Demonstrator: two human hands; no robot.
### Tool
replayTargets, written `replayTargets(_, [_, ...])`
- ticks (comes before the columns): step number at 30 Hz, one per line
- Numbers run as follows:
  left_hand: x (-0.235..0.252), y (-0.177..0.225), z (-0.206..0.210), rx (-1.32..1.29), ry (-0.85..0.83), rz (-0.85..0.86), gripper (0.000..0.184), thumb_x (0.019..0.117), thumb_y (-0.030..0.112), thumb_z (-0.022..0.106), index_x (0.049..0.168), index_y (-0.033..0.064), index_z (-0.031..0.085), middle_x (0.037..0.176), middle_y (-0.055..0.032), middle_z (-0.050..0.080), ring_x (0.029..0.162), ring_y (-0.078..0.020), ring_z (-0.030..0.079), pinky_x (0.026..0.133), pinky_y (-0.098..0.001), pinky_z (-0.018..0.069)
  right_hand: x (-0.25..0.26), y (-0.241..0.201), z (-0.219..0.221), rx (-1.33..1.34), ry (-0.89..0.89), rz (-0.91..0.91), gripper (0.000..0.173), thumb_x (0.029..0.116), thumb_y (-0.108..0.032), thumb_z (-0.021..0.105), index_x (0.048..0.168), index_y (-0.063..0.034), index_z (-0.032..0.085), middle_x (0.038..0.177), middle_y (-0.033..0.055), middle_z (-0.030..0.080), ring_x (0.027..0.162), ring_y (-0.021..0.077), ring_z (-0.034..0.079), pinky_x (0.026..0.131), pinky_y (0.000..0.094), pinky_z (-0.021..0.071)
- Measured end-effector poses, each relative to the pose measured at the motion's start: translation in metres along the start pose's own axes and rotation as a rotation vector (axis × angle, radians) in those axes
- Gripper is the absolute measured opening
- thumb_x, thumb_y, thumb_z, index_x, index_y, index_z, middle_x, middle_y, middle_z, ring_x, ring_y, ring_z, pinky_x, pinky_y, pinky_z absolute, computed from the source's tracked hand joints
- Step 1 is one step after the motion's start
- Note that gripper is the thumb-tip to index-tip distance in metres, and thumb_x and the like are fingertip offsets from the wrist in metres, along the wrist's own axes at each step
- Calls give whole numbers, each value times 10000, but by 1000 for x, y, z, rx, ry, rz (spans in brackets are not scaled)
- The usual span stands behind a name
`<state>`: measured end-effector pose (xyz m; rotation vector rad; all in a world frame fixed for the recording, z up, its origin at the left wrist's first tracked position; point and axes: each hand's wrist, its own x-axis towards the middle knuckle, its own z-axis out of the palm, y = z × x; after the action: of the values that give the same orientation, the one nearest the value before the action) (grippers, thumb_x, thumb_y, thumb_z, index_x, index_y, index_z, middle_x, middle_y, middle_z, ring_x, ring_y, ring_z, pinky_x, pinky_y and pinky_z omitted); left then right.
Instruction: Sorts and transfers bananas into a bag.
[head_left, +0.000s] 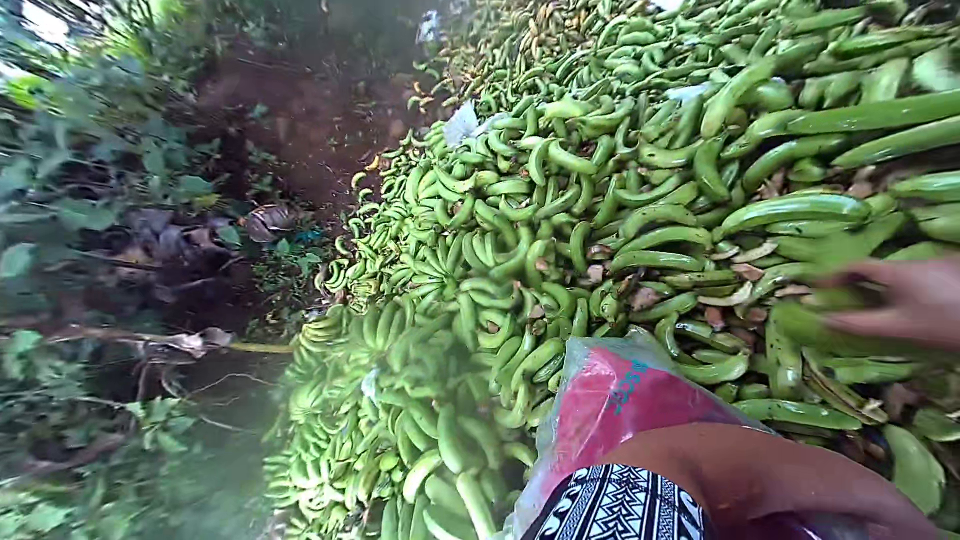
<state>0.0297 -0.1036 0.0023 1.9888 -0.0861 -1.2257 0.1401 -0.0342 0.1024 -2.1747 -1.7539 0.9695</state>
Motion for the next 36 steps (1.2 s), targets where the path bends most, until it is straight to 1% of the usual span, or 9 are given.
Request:
replayTargets(1, [-4,-1,-1,25,-19,-33,380,1040,409,571,1193,111,752,1193,-148,720,1125,-302,666,942,-527,509,4,-41,-5,157,98,-209,470,863,-189,847,1271,-22,684,1062,195,736,971,361,709,848,583,557])
replayTargets(2, [-8,1,-3,50,-38,-45,413,1047,422,561,1246,101,728,1244,-170,705,1186,-337,650,982,-572,494,6,-76,-13,316,121,-369,604,861,-211,835,1402,-58,615,1252,147,703,1123,286,685,963,503,557])
replayTargets(5, [-21,7,-8,131,-72,6,510,1081,422,484,1370,25,619,1334,-242,643,1272,-411,597,1036,-628,449,17,-121,-22,501,179,-560,799,897,-285,808,1576,-107,425,1538,175,498,1377,299,529,1124,497,460])
replayTargets(8, [-10,6,-11,-33,-114,1,537,1089,339,504,1509,5,473,1462,-274,546,1385,-424,507,1170,-606,334,15,-70,-15,370,90,-329,634,961,-226,754,1523,-79,500,1439,219,565,1283,348,584,1059,527,484])
replayTargets(15, [25,-15,-5,-50,-181,100,544,1069,313,551,1529,38,460,1475,-244,537,1372,-367,529,1167,-551,388,-96,157,33,223,6,500,466,992,-212,700,1386,11,594,1309,288,632,1253,464,586,1061,659,432])
replayTargets(20, [31,-20,-2,-74,-209,138,497,1050,293,590,1466,29,527,1367,-235,606,1257,-332,604,1103,-507,457,-226,270,69,291,193,968,521,996,-278,692,1382,55,584,1351,320,602,1308,498,545,1089,705,390])
replayTargets(25, [26,-20,0,-84,-230,84,469,1032,286,613,1388,-17,571,1335,-241,609,1250,-335,594,1093,-512,456,-306,313,89,463,483,1266,545,978,-298,721,1400,18,585,1358,326,594,1307,513,538,1080,714,390])
replayTargets(31, [23,-19,6,-170,-194,79,424,992,240,668,1305,-42,622,1301,-247,618,1222,-338,601,1069,-504,471,-309,353,88,423,756,1360,676,800,-265,885,1405,-119,619,1510,360,409,1353,579,431,1012,768,399])
replayTargets(36, [17,-23,16,-245,-78,34,447,962,236,699,1307,-42,638,1319,-257,622,1237,-350,601,1063,-524,469,-282,369,65,454,568,1405,1032,735,-358,945,1590,-176,397,1684,323,45,1481,601,207,1076,766,320])
